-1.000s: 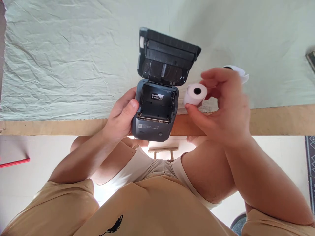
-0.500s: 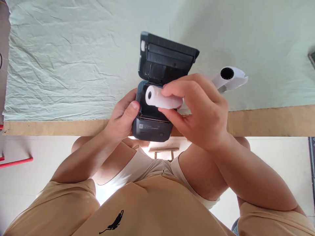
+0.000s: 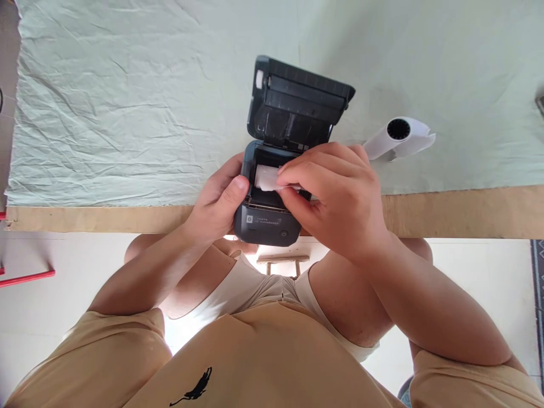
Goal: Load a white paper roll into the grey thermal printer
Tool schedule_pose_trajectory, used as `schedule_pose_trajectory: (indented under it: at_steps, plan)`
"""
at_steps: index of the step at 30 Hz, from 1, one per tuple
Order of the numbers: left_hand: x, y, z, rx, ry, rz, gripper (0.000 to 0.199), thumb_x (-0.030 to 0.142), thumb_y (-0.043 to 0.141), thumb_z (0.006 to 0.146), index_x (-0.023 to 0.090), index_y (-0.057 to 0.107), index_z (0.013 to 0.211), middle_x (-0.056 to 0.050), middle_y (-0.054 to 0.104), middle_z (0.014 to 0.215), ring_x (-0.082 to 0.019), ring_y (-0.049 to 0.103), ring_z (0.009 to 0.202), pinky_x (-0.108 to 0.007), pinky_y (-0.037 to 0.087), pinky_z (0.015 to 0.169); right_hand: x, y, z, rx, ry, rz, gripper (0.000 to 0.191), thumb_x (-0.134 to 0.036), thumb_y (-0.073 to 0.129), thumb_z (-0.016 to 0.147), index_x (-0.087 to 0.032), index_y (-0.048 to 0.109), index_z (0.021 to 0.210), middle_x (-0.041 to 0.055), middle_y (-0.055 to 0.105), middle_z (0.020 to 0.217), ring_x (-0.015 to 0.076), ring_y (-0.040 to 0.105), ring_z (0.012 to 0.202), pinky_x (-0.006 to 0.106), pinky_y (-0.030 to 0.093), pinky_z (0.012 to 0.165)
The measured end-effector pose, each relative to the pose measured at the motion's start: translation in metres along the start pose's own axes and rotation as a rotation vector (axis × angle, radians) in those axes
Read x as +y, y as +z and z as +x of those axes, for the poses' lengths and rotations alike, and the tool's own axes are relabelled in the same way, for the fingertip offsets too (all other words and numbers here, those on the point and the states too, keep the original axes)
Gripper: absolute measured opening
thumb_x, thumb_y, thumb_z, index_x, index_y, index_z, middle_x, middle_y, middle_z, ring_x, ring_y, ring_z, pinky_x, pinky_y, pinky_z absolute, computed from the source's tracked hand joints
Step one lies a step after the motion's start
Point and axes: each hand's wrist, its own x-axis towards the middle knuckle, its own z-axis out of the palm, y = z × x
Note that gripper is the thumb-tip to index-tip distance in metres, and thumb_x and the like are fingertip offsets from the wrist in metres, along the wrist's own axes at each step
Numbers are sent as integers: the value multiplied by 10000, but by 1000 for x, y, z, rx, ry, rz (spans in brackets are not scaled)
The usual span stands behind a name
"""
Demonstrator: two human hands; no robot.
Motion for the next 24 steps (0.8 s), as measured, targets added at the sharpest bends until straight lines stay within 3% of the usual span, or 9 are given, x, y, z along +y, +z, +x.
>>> schedule_pose_trajectory:
  at_steps: [4, 9, 12, 15, 18, 21, 22, 24]
  plan:
    - [3, 0, 0, 13, -36, 31, 662, 833, 732, 1220, 254, 859, 1513, -108, 942, 1328, -307, 903, 1200, -437, 769, 1050, -1, -1, -1, -15, -104, 66, 219, -188, 842, 1160, -397, 854, 1093, -96, 941, 1038, 241, 911, 1085, 451, 679, 944]
    - [6, -2, 0, 10, -40, 61, 662, 851, 733, 1209, 261, 858, 1482, -121, 921, 1510, -327, 873, 1378, -433, 734, 1222, 5, -1, -5, -22, -199, 213, 185, -247, 918, 1149, -373, 837, 1258, -80, 975, 1173, 213, 903, 1174, 427, 673, 967]
    - [1, -6, 1, -4, -46, 47, 773, 925, 768, 1150, 268, 827, 1553, -135, 901, 1572, -366, 864, 1458, -480, 727, 1282, 7, -3, -9, -51, -197, 184, 201, -266, 903, 1156, -397, 872, 1305, -62, 986, 1228, 244, 918, 1192, 451, 676, 975]
    - [-7, -10, 2, -42, -67, 16, 989, 921, 965, 1000, 339, 680, 1747, -104, 917, 1493, -343, 912, 1286, -491, 780, 1138, 4, -2, -12, -87, -206, 169, 259, -276, 890, 1153, -397, 864, 1381, -46, 987, 1288, 257, 916, 1239, 462, 687, 995]
    - [-10, -11, 3, -46, -119, -4, 1190, 855, 1093, 893, 400, 551, 1848, -76, 908, 1453, -311, 914, 1141, -483, 792, 1029, 2, 3, -9, 54, -188, 205, 178, -234, 792, 1156, -344, 841, 1288, -24, 969, 1198, 263, 904, 1173, 477, 684, 972]
    - [-8, -10, 3, 21, -156, 22, 1183, 893, 1059, 912, 413, 552, 1867, -63, 885, 1479, -315, 901, 1185, -477, 777, 1050, 7, 6, -6, 307, -141, 149, 110, -280, 708, 1151, -320, 810, 1164, 21, 882, 1056, 272, 844, 969, 502, 660, 856]
    - [-7, -10, 3, 49, -174, 37, 1151, 903, 1031, 944, 421, 554, 1874, -57, 876, 1508, -327, 895, 1251, -487, 765, 1107, 11, 5, -6, 360, -108, 118, 100, -345, 712, 1149, -326, 801, 1189, 43, 845, 1043, 285, 818, 946, 506, 643, 809]
    - [-7, -12, 3, 3, -125, 41, 1255, 940, 1108, 791, 409, 618, 1817, -68, 877, 1555, -363, 903, 1280, -528, 779, 1142, 18, 4, -8, 355, 2, 94, 228, -477, 710, 1149, -339, 775, 1320, 90, 800, 1126, 333, 811, 1032, 518, 626, 782]
